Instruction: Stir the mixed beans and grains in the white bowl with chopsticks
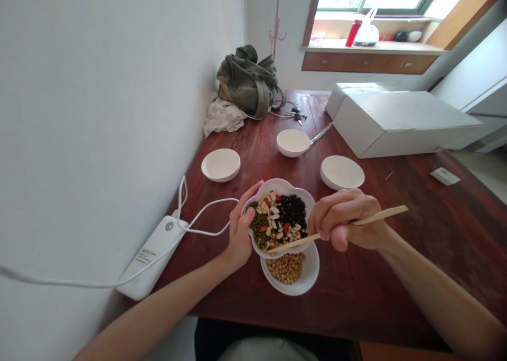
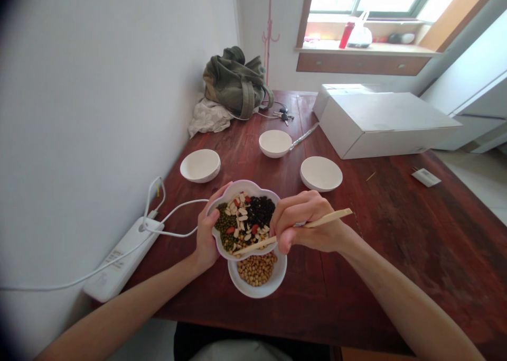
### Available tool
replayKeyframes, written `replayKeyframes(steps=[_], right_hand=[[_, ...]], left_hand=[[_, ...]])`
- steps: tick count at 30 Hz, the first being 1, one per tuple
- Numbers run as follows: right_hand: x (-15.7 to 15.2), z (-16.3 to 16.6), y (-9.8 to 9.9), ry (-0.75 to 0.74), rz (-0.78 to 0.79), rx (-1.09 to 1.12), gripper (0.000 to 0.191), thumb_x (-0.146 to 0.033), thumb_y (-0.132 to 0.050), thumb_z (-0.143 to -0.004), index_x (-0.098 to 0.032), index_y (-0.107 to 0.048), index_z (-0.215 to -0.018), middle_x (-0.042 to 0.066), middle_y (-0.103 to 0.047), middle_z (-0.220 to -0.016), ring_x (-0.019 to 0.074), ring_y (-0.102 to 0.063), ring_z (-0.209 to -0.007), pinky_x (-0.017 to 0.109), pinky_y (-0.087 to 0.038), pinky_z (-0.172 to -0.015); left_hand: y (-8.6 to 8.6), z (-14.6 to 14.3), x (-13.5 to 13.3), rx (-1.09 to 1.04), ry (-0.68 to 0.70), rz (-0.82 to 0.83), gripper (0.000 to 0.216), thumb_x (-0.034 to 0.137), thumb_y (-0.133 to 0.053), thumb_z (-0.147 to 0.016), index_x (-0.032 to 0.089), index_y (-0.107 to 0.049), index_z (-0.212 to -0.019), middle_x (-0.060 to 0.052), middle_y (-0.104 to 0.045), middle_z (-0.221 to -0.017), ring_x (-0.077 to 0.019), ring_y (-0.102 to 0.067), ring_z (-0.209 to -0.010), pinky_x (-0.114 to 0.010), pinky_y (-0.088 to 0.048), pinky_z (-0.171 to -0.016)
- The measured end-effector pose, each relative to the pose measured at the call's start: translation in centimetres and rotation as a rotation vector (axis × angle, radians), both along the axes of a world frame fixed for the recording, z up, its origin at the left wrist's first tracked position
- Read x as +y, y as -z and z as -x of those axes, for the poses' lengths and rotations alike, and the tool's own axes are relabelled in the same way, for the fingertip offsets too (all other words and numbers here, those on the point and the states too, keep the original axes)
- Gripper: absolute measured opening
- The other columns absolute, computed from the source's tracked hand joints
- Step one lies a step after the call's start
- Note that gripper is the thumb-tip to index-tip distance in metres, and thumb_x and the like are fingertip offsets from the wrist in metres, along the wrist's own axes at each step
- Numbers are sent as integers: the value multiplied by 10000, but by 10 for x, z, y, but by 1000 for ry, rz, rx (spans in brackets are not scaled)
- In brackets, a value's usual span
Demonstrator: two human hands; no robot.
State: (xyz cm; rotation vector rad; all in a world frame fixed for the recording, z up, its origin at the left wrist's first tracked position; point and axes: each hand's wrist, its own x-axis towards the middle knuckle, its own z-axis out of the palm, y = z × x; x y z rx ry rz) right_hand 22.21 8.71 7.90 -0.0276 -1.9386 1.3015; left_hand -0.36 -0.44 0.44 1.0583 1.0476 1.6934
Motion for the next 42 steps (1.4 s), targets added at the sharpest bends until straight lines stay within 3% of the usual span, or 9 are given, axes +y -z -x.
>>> replayKeyframes(steps=[9, 19, 30, 42], right_hand=[[0, -3, -9, 46, 20, 45, 355, -422, -812, -882, -127, -745, -697, 71, -734, -686, 169, -763, -644, 241, -618, -596], [-4, 2, -6, 71, -59, 22, 320, -408, -846, -854, -121, -766, -738, 88, -764, -720, 155, -751, -619, 216, -578, -560], [-2, 3, -3, 33, -27, 20, 327, -425, -832, -868, -136, -758, -735, 74, -753, -698, 153, -748, -611, 216, -588, -559], [4, -9, -15, 80, -79, -25, 391, -434, -782, -914, -132, -722, -673, 76, -746, -693, 165, -768, -648, 239, -626, -610]], left_hand=[[4, 1, -1, -15, 8, 3, 526, 427, -579, -1010, 218, -694, -1479, -101, -699, -1517, -342, -640, -1409, -480, -472, -1233], [1, -1, 1, -5, 11, 0, 526, 418, -567, -1016, 216, -683, -1488, -105, -699, -1513, -336, -646, -1396, -475, -483, -1216], [-1, -1, 1, -5, 7, 13, 528, 444, -580, -1007, 224, -692, -1474, -102, -709, -1497, -339, -653, -1385, -471, -496, -1199], [2, 1, 1, -20, 8, 0, 514, 432, -591, -1004, 223, -712, -1458, -96, -720, -1484, -338, -654, -1384, -458, -498, -1197]])
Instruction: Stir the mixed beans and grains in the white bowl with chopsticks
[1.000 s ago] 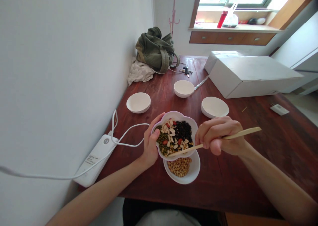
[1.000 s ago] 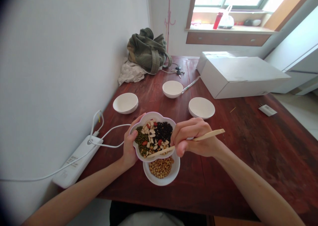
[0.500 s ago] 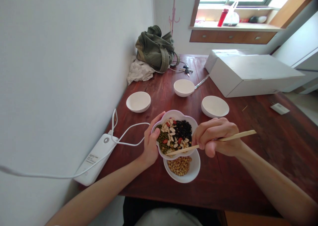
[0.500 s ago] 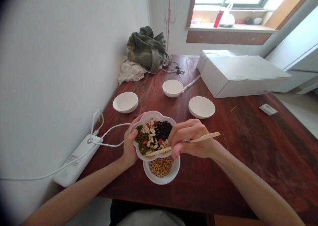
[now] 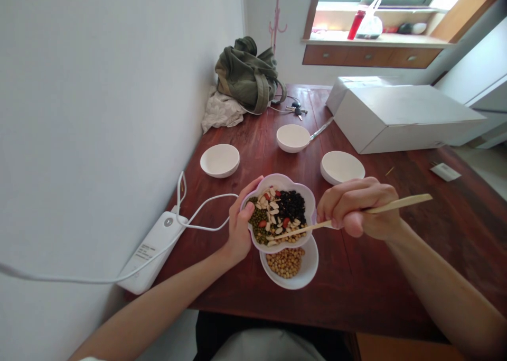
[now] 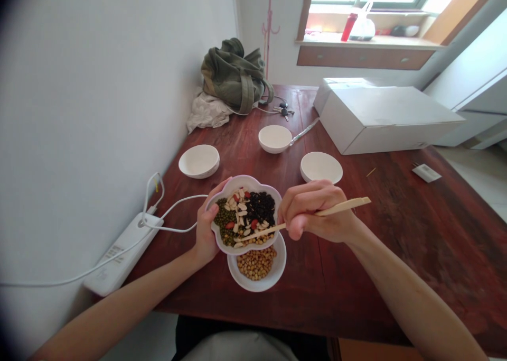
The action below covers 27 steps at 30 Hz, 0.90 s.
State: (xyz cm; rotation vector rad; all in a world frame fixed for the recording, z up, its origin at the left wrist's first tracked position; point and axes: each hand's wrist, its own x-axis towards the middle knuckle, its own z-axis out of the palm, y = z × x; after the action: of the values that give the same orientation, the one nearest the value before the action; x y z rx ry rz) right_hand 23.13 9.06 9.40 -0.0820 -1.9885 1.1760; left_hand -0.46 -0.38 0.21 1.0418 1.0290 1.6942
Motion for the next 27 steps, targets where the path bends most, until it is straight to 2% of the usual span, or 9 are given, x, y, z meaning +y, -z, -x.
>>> replayKeyframes(steps=[15, 22, 27], right_hand=[[1, 1, 7, -72, 40, -20, 332, -407, -815, -892, -137, -745, -710, 70, -746, -707, 156, -763, -672, 225, -601, -615], [3, 1, 7, -86, 44, -17, 337, -402, -806, -898, -133, -732, -708, 60, -742, -715, 141, -756, -671, 213, -573, -593], [4, 0, 4, -58, 53, -12, 389, -444, -815, -882, -117, -740, -686, 57, -748, -703, 131, -748, -654, 206, -561, -586]], left_hand=[[0, -2, 1, 17, -21, 23, 527, 471, -591, -1006, 206, -723, -1442, -104, -749, -1432, -335, -694, -1318, -427, -558, -1102], [2, -2, 3, 22, -8, -2, 524, 449, -583, -1001, 216, -723, -1449, -98, -729, -1469, -355, -646, -1397, -479, -523, -1178], [6, -2, 6, 9, -46, -9, 552, 513, -627, -969, 214, -739, -1419, -92, -745, -1441, -345, -670, -1359, -465, -529, -1182]])
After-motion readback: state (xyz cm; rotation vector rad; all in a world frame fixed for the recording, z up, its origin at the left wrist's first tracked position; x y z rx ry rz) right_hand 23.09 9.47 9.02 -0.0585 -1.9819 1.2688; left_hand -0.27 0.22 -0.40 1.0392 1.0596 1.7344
